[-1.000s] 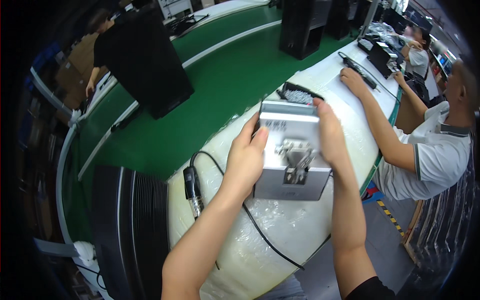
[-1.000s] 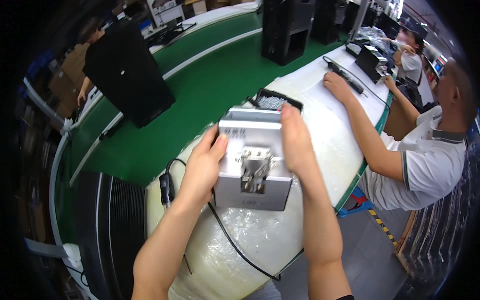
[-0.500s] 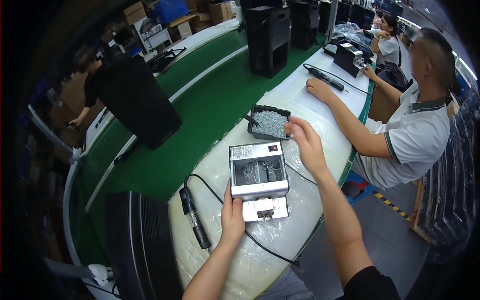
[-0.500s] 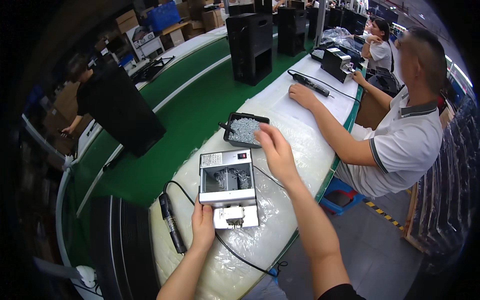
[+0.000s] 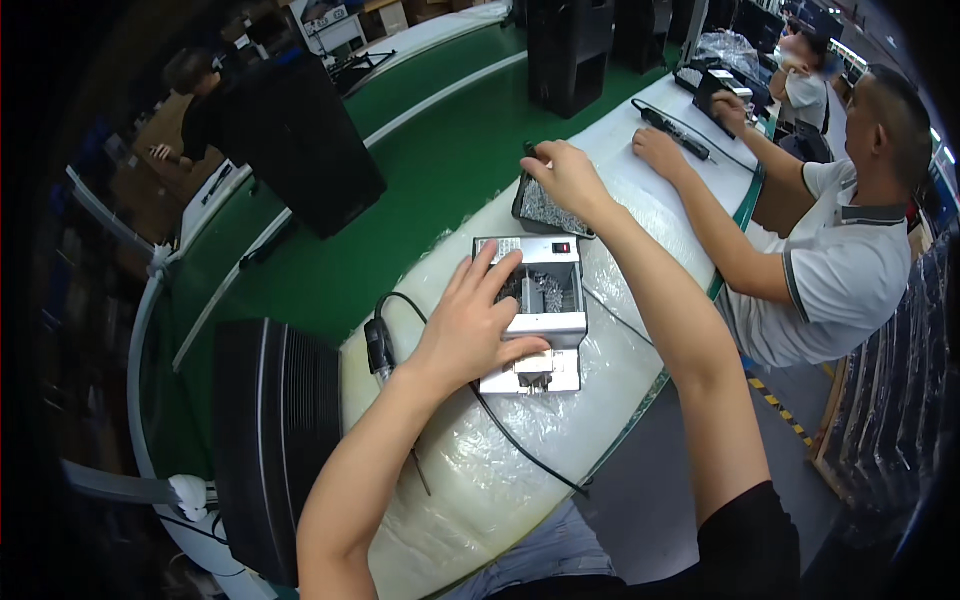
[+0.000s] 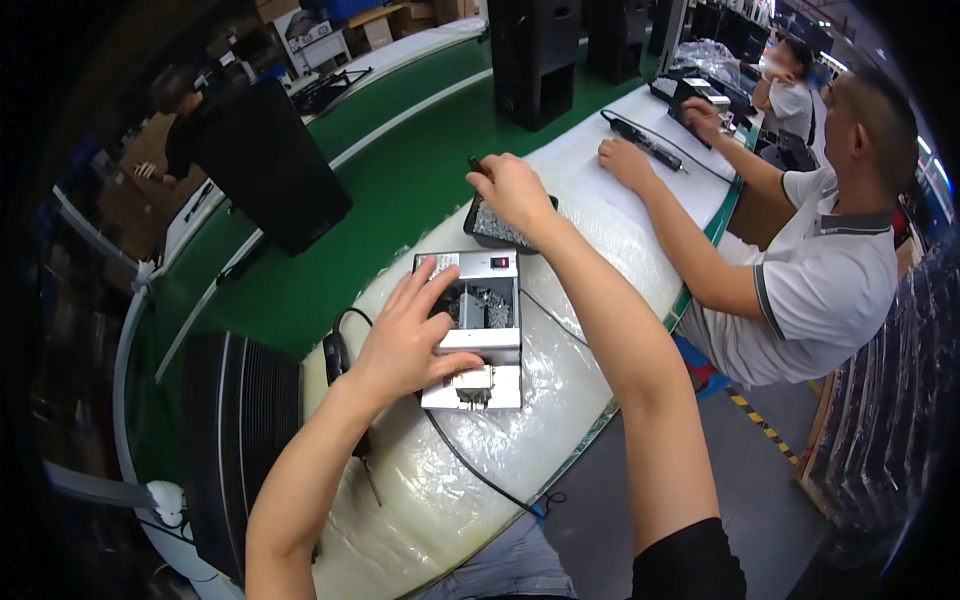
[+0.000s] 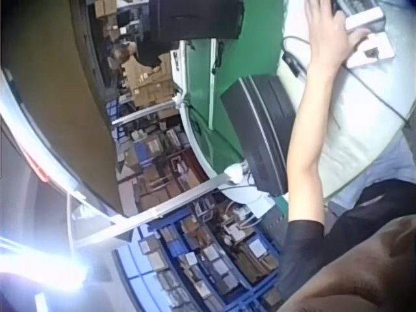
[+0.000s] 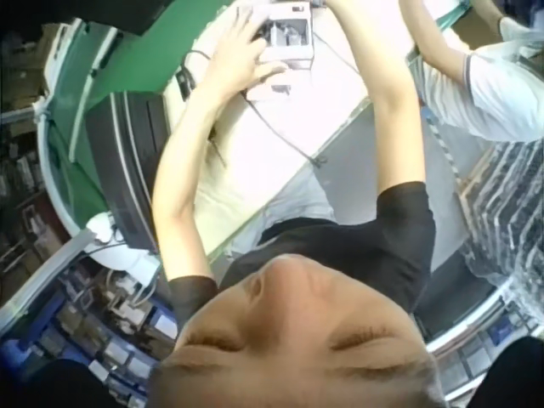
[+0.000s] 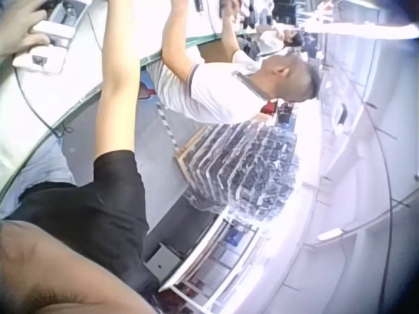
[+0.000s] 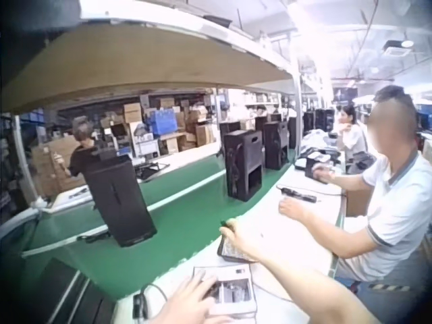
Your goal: The worker is using an automatic screw feeder machine and a power screwdriver to prepare and assemble electronic housings.
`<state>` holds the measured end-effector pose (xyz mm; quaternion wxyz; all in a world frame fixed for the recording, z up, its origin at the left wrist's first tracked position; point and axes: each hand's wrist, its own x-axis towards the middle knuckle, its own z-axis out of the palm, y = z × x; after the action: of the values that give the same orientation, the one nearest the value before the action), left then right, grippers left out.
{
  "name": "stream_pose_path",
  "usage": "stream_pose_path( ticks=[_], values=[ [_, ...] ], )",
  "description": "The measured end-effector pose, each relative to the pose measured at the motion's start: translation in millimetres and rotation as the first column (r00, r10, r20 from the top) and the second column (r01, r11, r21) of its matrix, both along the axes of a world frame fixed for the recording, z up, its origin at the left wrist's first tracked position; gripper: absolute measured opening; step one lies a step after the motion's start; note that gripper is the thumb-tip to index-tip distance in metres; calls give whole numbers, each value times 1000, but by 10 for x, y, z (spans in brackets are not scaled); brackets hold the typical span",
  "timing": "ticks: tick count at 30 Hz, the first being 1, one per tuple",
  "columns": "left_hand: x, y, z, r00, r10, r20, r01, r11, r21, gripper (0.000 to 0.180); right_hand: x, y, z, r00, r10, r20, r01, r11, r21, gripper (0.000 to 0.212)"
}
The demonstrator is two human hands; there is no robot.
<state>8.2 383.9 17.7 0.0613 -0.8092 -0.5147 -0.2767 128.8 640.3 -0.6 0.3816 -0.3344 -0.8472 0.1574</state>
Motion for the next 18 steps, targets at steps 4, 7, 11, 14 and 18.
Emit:
stream_pose_path(
  ticks=[4, 7, 11, 14, 18],
  values=[
    [-15, 100, -36, 999, -33, -26, 35, 997, 68, 59, 193, 60, 183, 962, -55, -268, -45, 935, -352, 28],
    [-2, 172, -16, 999, -32, -33, 35, 994, 102, 59, 355, 75, 142, 868, -92, -489, -115, 919, -378, 26],
    [-50, 379, 62, 999, -4, -49, 4, 1000, 9, 60, 667, -156, 265, 754, -14, -657, -107, 984, -144, 23],
    [-158, 485, 99, 999, 47, -3, -47, 992, -117, 57, 795, -812, 443, 614, 13, -789, -78, 996, -44, 22],
    [-205, 520, 182, 996, 78, 33, -68, 968, -240, 56, 800, -692, 179, 635, -44, -772, -105, 984, -142, 20]
  ],
)
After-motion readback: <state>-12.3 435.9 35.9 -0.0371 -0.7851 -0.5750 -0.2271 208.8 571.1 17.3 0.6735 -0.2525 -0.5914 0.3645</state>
